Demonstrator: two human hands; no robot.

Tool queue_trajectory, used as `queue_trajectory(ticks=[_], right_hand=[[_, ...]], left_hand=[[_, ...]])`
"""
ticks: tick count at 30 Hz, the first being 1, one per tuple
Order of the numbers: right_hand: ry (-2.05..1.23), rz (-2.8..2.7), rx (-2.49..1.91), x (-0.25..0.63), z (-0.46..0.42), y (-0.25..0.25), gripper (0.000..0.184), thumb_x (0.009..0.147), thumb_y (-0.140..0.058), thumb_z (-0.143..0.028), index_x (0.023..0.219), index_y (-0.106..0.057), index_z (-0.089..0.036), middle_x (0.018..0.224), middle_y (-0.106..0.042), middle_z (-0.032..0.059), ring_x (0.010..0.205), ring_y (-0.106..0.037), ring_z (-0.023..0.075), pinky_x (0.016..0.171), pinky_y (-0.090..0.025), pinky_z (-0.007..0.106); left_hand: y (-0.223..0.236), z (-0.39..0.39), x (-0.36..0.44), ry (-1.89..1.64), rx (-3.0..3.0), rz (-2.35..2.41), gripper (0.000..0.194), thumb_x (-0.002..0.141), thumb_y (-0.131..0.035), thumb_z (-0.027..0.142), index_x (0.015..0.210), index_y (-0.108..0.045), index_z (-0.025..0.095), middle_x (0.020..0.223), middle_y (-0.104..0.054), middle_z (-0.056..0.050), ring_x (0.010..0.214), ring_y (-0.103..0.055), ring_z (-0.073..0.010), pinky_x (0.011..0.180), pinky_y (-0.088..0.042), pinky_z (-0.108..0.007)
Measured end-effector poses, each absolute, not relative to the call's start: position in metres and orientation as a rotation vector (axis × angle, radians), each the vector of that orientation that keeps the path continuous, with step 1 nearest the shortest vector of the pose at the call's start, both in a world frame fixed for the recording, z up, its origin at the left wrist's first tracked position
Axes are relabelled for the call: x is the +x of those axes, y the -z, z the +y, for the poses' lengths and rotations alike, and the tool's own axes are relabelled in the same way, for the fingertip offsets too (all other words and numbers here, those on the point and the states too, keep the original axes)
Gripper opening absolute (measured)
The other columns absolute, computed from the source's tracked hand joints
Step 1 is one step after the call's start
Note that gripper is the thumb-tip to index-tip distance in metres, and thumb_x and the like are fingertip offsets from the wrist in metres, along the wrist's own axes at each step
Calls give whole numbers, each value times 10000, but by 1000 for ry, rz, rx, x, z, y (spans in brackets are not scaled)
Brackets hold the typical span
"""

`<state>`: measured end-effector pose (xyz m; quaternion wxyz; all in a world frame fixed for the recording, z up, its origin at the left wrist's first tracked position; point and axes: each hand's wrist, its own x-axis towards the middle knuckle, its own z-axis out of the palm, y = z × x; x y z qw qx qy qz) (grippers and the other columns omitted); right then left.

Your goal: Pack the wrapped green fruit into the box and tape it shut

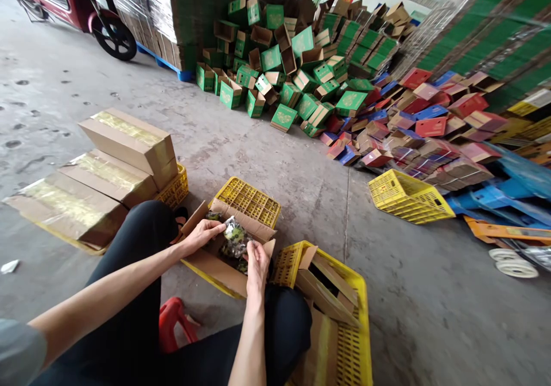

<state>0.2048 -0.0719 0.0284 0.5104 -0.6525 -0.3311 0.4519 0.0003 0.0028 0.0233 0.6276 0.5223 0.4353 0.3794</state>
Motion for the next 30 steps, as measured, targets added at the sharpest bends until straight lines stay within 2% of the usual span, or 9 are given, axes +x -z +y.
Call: queue_trajectory(ticks=[5, 11, 18, 22, 25, 30], right_hand=[[-1231, -737, -1472, 201, -74, -27, 497, 770, -782, -642, 1058, -785, -237, 1054, -806, 82, 917, -750, 275, 709, -614, 347], [-1234, -724, -1491, 202, -76, -26, 476, 748, -806, -626, 1030, -802, -243, 1066, -810, 77, 933, -747, 279, 697, -615, 337], [-1184, -730, -1507, 204, -75, -21, 507, 723, -817, -638, 1013, -803, -222, 1024, -815, 83, 867, -743, 270, 693, -606, 345], [-1167, -746, -1519, 205, -74, -20, 503, 726, -816, -631, 1015, -801, -220, 1005, -818, 79, 821, -739, 261, 675, -592, 341], [-1164, -762, -1531, 205, -74, -21, 472, 731, -814, -616, 993, -803, -224, 990, -818, 77, 811, -731, 257, 673, -583, 336], [-1144, -763, -1571, 205, -74, -23, 465, 743, -799, -616, 1014, -806, -239, 1004, -817, 71, 854, -732, 267, 670, -579, 329]], left_hand=[[-19, 3, 2, -900, 1116, 1004, 608, 767, -723, 749, 665, -662, 153, 602, -499, 17, 572, -392, -107, 548, -318, -246], [-17, 3, 3, -872, 1109, 990, 618, 739, -743, 760, 623, -643, 161, 565, -470, 28, 547, -369, -102, 535, -287, -252], [-20, 3, 0, -790, 1083, 1015, 558, 766, -773, 699, 695, -746, 146, 593, -570, 1, 579, -446, -121, 566, -320, -257], [-24, 0, 0, -754, 957, 907, 531, 750, -824, 653, 875, -783, 139, 837, -713, -58, 762, -602, -163, 670, -442, -240], [-24, -3, 2, -731, 858, 796, 544, 716, -887, 584, 1022, -762, 151, 989, -728, -73, 858, -646, -173, 750, -506, -254], [-21, -3, 3, -740, 791, 780, 511, 658, -938, 543, 859, -713, 130, 839, -698, -49, 745, -634, -135, 713, -505, -244]])
